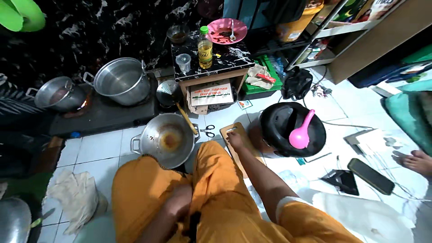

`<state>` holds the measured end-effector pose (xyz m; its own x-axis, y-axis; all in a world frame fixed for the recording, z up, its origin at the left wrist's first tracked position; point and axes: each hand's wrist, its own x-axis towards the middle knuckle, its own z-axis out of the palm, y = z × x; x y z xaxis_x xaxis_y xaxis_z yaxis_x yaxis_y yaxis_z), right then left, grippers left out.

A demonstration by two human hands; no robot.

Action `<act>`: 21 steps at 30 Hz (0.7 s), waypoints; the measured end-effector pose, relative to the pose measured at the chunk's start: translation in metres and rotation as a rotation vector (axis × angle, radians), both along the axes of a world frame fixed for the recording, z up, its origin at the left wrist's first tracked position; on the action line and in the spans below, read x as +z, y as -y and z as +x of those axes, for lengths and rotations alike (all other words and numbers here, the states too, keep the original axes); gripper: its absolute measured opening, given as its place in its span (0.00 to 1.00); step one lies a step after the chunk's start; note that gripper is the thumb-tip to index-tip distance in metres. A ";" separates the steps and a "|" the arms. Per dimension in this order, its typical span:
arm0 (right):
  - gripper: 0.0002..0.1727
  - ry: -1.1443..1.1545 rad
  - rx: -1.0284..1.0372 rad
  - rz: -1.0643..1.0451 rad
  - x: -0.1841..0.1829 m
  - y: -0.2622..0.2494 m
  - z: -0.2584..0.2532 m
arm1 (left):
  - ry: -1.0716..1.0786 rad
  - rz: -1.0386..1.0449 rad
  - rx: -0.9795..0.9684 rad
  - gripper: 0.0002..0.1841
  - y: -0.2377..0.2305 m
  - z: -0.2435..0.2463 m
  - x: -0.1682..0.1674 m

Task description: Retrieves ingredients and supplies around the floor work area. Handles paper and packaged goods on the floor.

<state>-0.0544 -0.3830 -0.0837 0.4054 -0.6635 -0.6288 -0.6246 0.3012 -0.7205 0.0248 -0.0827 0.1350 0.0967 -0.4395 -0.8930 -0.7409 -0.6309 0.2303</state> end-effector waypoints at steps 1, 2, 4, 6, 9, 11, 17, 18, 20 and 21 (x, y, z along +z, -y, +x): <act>0.23 0.027 0.013 -0.002 0.005 0.000 0.010 | -0.007 -0.034 0.008 0.19 0.002 0.006 -0.002; 0.23 0.051 0.056 -0.004 0.011 0.002 0.021 | -0.014 -0.054 0.027 0.19 0.005 0.013 -0.008; 0.23 0.099 0.165 -0.002 0.027 0.003 0.050 | -0.039 -0.049 0.081 0.21 0.012 0.031 -0.024; 0.22 0.132 0.221 0.030 0.046 0.003 0.082 | -0.048 -0.020 0.118 0.22 0.019 0.045 -0.040; 0.25 0.177 0.169 0.142 0.053 0.010 0.130 | -0.066 0.018 0.148 0.21 0.037 0.052 -0.032; 0.27 0.231 0.039 0.263 0.044 0.018 0.158 | -0.112 0.061 0.203 0.24 0.044 0.053 -0.022; 0.27 0.444 -0.488 0.640 0.023 0.057 0.213 | -0.236 0.115 0.217 0.26 0.058 0.070 -0.052; 0.29 0.434 -0.569 0.683 0.026 0.063 0.217 | -0.249 0.122 0.196 0.26 0.065 0.074 -0.046; 0.30 0.393 -0.675 0.723 0.040 0.073 0.221 | -0.274 0.113 0.163 0.25 0.073 0.076 -0.048; 0.28 0.406 -0.680 0.715 0.046 0.076 0.220 | -0.288 0.106 0.176 0.25 0.074 0.075 -0.049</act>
